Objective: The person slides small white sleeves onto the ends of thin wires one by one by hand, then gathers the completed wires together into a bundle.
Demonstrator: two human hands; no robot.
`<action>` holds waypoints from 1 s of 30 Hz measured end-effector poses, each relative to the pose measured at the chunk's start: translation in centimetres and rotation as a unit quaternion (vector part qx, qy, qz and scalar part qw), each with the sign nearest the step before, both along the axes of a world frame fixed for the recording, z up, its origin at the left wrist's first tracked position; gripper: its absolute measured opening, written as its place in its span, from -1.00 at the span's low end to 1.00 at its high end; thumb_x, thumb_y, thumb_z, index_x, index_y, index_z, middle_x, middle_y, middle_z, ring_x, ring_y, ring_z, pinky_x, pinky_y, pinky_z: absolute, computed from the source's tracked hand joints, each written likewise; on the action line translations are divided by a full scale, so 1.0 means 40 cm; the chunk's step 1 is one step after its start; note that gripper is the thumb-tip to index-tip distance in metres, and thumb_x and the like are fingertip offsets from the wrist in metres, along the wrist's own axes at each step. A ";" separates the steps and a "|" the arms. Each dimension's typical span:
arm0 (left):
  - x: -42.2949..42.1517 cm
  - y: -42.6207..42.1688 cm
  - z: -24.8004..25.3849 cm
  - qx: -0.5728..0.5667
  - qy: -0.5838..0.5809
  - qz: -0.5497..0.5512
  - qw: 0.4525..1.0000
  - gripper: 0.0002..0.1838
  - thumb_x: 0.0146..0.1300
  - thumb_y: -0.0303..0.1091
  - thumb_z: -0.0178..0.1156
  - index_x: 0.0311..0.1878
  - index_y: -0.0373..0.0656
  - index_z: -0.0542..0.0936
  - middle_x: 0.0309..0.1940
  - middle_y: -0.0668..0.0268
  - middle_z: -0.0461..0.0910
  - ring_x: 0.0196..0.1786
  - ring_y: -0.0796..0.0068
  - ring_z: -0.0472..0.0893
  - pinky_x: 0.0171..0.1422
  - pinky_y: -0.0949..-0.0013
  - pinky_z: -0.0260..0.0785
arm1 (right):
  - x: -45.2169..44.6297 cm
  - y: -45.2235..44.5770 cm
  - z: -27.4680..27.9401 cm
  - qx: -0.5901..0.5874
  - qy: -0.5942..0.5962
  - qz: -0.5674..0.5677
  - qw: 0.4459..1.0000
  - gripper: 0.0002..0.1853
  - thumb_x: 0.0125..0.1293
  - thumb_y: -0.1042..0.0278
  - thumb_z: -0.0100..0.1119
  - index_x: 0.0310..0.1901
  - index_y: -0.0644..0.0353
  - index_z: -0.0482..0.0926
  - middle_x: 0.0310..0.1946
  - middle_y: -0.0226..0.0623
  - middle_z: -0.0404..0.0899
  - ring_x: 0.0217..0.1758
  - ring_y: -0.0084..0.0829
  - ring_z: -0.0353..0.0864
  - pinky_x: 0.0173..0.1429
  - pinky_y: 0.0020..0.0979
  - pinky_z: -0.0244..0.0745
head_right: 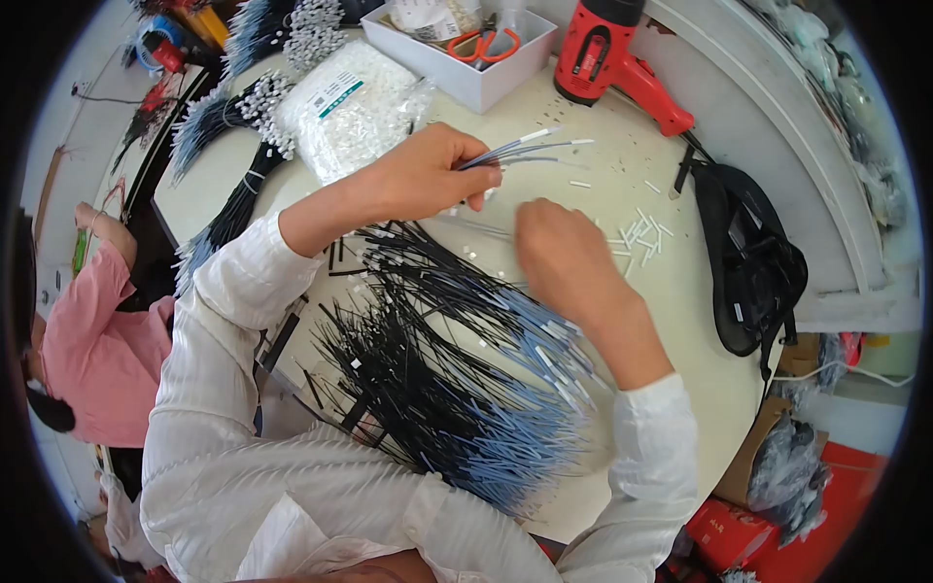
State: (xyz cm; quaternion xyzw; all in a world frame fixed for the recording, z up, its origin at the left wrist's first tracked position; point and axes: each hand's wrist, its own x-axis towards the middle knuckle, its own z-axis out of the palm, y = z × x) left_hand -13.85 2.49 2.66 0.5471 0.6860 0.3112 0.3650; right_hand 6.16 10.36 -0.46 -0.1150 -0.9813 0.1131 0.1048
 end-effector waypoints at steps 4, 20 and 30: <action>-0.042 0.002 0.026 0.023 -0.082 0.005 0.996 -0.73 0.41 -0.22 0.12 -0.28 -0.21 0.66 -0.55 0.40 0.64 -0.59 0.76 0.36 -0.50 0.53 0.16 | 0.069 0.015 0.035 -0.119 0.051 -0.043 0.991 -0.93 0.24 0.59 0.11 -0.26 0.30 0.44 -0.37 -0.06 0.53 -0.30 -0.01 0.57 -0.22 -0.18 0.46; 0.090 -0.003 0.018 -0.033 -0.092 -0.085 0.992 -0.71 0.31 -0.20 0.29 -0.09 -0.22 0.75 -0.37 0.37 0.73 -0.35 0.75 0.51 -0.28 0.53 0.35 | 0.133 0.018 0.064 -0.345 0.202 -0.149 0.905 -0.96 0.31 0.58 0.18 -0.28 0.33 0.52 -0.44 -0.39 0.56 -0.39 -0.62 0.52 -0.22 -0.53 0.45; 0.111 0.012 -0.003 -0.031 -0.147 -0.122 0.981 -0.73 0.30 -0.21 0.32 -0.17 -0.24 0.76 -0.42 0.44 0.69 -0.43 0.79 0.44 -0.35 0.56 0.26 | 0.139 0.052 0.043 -0.474 0.235 -0.162 0.833 -0.91 0.37 0.48 0.21 -0.22 0.33 0.60 -0.42 -0.40 0.65 -0.38 -0.65 0.56 -0.23 -0.56 0.50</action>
